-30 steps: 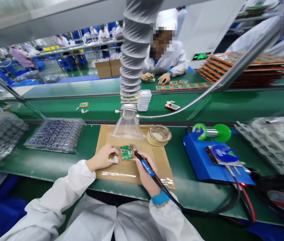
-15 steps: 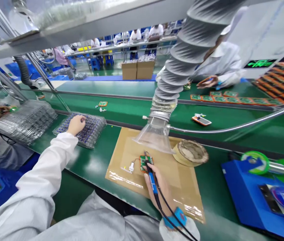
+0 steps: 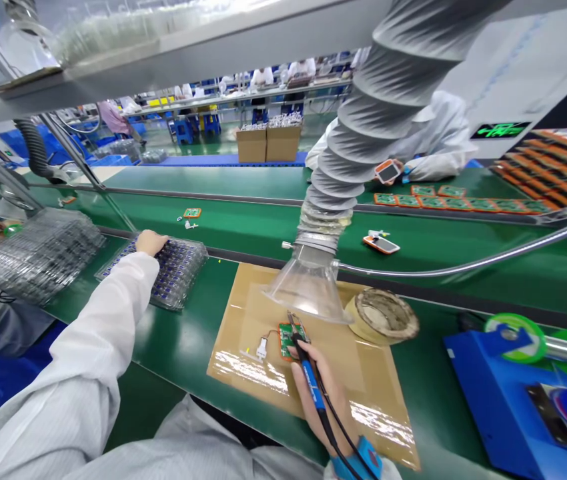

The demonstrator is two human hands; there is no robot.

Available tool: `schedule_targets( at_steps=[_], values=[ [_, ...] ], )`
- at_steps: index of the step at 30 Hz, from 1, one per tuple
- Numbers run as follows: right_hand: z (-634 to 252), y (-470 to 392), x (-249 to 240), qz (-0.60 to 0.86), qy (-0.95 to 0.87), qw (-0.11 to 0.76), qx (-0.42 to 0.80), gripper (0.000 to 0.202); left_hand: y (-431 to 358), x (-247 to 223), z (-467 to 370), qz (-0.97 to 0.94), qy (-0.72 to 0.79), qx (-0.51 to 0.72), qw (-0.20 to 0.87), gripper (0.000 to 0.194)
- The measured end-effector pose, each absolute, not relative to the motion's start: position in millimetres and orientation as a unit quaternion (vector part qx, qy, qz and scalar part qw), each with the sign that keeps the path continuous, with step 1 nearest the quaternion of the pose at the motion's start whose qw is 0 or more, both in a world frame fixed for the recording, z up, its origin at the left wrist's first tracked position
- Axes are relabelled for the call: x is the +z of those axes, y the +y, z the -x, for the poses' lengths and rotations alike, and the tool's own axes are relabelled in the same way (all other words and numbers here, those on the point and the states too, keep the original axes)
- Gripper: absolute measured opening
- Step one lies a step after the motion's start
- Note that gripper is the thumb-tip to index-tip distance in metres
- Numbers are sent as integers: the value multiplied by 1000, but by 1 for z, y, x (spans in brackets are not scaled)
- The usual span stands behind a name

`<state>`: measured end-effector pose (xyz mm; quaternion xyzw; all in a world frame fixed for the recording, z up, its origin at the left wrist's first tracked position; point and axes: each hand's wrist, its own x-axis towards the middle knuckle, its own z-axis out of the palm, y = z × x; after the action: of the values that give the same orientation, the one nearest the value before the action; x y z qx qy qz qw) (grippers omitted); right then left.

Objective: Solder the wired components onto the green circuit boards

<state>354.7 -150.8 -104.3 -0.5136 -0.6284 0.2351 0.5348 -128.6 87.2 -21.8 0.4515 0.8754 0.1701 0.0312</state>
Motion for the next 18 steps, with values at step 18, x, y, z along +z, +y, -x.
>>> schedule_targets(
  at_steps=[18],
  values=[
    [-360,-154,-119,508,-635,528,243,41,82,-29,117,-435,886,159,-13,29]
  ],
)
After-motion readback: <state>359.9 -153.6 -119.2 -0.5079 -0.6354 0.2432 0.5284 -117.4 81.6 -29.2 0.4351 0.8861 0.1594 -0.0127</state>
